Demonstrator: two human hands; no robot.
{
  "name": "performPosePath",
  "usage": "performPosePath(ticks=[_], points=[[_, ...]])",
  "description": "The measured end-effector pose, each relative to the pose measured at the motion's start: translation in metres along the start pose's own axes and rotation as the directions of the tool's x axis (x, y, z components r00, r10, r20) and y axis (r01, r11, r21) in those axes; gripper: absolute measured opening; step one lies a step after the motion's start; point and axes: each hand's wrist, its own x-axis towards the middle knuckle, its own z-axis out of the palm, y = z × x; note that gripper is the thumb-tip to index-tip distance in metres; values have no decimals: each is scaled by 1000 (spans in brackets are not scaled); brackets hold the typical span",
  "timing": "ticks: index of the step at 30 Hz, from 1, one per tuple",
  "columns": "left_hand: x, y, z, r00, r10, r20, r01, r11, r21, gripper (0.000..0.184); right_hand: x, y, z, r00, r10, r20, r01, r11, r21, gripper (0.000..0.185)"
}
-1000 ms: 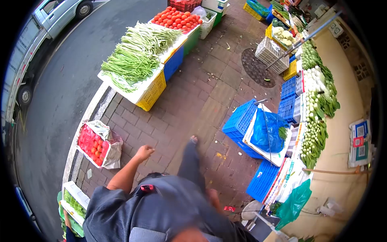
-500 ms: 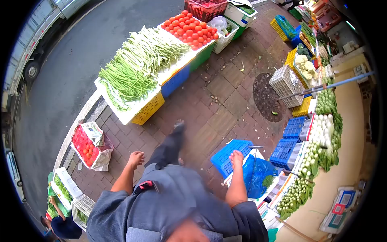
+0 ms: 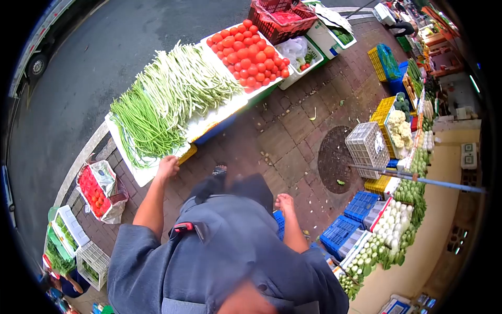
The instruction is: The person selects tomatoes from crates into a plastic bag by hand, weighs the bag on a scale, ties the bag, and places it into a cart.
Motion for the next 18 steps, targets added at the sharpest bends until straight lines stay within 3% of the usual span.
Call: performPosePath(ticks=[2,5,6,8,10,12,14,16,18], points=[[20,28,21,985,85,-147,-94,994,-54,40,29,-54,7,999,5,53,-2,999,-49,8],[32,45,50,971,55,-234,-106,971,-212,42,115,-119,23,985,-106,137,122,985,-119,7],[32,45,64,959,6,-284,-62,980,-187,38,139,-147,30,979,-125,163,146,981,-128,8],[65,-3,74,960,-29,-278,41,998,38,32,175,-202,47,966,-146,214,180,972,-151,9],[82,-46,108,933,54,-356,59,952,300,31,205,-259,64,959,-132,253,180,967,-179,9],[55,-11,168,898,-71,-434,216,931,294,33,247,-311,68,949,-131,288,192,962,-195,9],[53,-9,207,857,-129,-499,276,933,231,35,285,-340,68,939,-132,318,195,965,-177,9],[49,14,234,881,-159,-445,314,901,299,36,318,-375,67,942,-139,305,184,975,-124,8],[51,25,248,864,-209,-459,344,910,232,35,346,-408,53,945,-151,291,197,971,-135,8]])
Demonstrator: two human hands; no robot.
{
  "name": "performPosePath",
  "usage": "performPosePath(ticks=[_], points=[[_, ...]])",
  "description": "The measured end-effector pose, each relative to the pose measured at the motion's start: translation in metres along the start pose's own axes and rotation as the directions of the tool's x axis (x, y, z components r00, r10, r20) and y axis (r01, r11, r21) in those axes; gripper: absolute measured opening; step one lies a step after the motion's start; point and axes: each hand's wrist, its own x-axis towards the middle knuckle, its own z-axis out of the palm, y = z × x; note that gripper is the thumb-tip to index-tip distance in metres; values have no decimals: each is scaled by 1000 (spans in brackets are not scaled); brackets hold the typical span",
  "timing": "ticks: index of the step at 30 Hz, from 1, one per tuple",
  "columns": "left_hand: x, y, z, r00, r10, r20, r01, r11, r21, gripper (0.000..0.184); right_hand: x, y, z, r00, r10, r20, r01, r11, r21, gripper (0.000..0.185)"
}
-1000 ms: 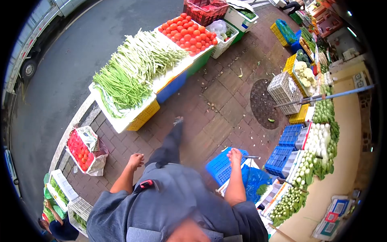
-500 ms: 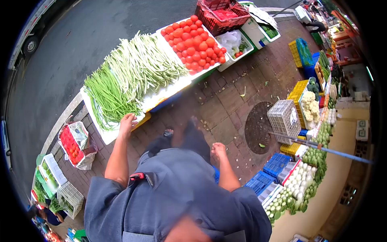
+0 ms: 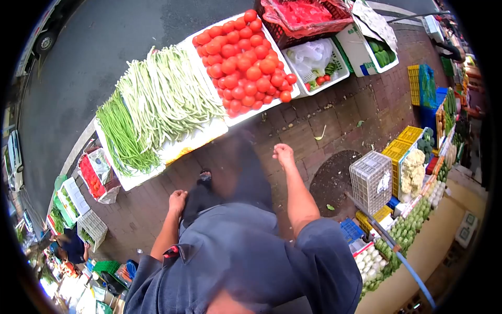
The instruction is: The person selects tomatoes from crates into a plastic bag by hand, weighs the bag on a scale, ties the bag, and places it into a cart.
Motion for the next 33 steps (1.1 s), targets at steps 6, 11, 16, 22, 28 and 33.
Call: performPosePath(ticks=[6,11,16,22,28,33], points=[[-34,111,7,991,-85,106,119,922,-370,30,91,-24,-45,993,107,-56,-112,990,-89,7],[-47,155,24,985,-53,163,116,906,-407,32,134,-55,-29,990,44,-136,-59,992,-112,11],[-51,152,35,981,-103,163,161,903,-398,34,168,-85,-17,997,-13,-71,8,998,-62,16],[-54,138,37,962,-229,146,267,897,-353,33,195,-106,-25,998,-6,-55,-1,992,-126,17],[-57,154,49,967,-206,149,251,870,-425,33,195,-135,-6,999,-35,17,37,994,-101,15],[-59,180,54,973,-172,155,227,845,-485,33,179,-162,15,993,-92,78,102,986,-135,19]])
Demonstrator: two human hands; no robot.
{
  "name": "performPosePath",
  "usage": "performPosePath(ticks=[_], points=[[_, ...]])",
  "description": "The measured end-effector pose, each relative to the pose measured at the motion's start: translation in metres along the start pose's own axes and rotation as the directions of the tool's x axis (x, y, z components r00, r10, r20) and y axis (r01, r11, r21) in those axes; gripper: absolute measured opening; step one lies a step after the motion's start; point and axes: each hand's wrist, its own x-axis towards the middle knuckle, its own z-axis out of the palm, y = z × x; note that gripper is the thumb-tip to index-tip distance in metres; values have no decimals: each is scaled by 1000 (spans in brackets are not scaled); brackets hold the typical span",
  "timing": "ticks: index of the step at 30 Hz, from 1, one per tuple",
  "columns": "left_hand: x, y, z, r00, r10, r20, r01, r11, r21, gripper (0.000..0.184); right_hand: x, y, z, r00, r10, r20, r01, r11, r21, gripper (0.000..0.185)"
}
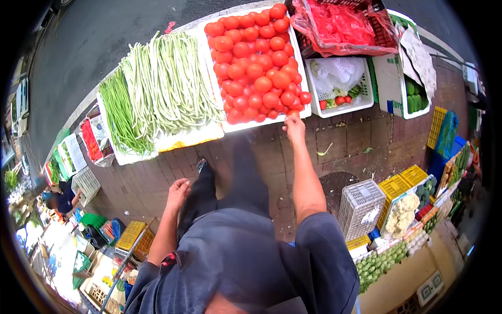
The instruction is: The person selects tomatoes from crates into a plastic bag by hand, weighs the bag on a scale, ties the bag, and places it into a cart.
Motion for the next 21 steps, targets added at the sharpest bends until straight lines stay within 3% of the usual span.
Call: performPosePath(ticks=[7,12,15,21], points=[[0,-11,3,999,-27,-31,25,998,-63,30,-4,-5,15,998,-32,60,33,999,-20,21],[3,-27,-3,996,-61,-59,52,990,-133,29,-8,22,9,997,-4,73,8,999,-48,12],[2,-28,-1,997,-70,-34,64,986,-151,30,-16,23,6,997,55,49,-50,994,-95,12],[15,-41,-13,997,-80,-14,77,986,-145,31,3,11,-1,995,5,-99,-15,995,-96,14]])
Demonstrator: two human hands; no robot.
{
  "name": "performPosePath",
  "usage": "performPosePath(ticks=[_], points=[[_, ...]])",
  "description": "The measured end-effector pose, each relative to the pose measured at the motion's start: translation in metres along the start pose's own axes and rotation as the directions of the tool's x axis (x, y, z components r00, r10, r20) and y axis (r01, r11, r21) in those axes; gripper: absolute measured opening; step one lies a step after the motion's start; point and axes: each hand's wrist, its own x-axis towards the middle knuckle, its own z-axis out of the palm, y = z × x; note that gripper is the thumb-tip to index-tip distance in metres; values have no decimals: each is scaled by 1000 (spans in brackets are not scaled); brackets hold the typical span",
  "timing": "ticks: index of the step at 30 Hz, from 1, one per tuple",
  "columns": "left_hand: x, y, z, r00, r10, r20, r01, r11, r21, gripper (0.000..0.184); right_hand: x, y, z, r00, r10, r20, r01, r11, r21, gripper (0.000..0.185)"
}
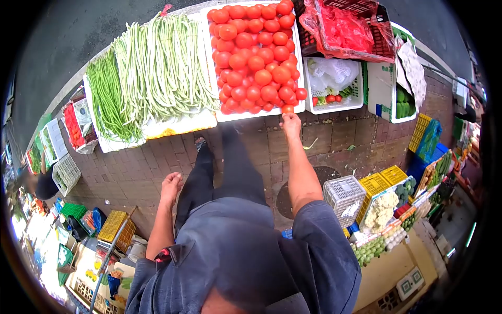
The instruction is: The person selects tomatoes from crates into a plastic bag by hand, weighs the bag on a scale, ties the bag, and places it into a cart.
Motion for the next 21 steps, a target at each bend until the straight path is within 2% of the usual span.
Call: performPosePath(ticks=[6,9,12,14,15,16,21], points=[[-10,5,2,1000,-17,-22,16,999,-30,31,22,-35,15,993,-118,-32,118,993,-8,19],[-7,0,0,999,7,-41,-9,999,-42,31,15,-39,25,987,-129,92,121,989,88,17],[-1,-8,-5,996,65,-59,-72,991,-115,28,-7,-36,36,972,-162,173,154,986,56,16],[4,-14,-9,995,79,-58,-88,984,-156,26,-28,-31,35,968,-114,224,130,990,-55,17],[11,-19,-11,996,74,-51,-81,984,-157,26,-24,-11,35,964,-91,248,105,994,-43,17],[14,-19,-13,997,69,-43,-75,985,-156,25,-40,-12,32,973,-15,231,49,989,-143,15],[28,-6,-16,997,43,58,-37,995,-91,24,-63,20,13,982,34,185,-22,998,-62,14]])
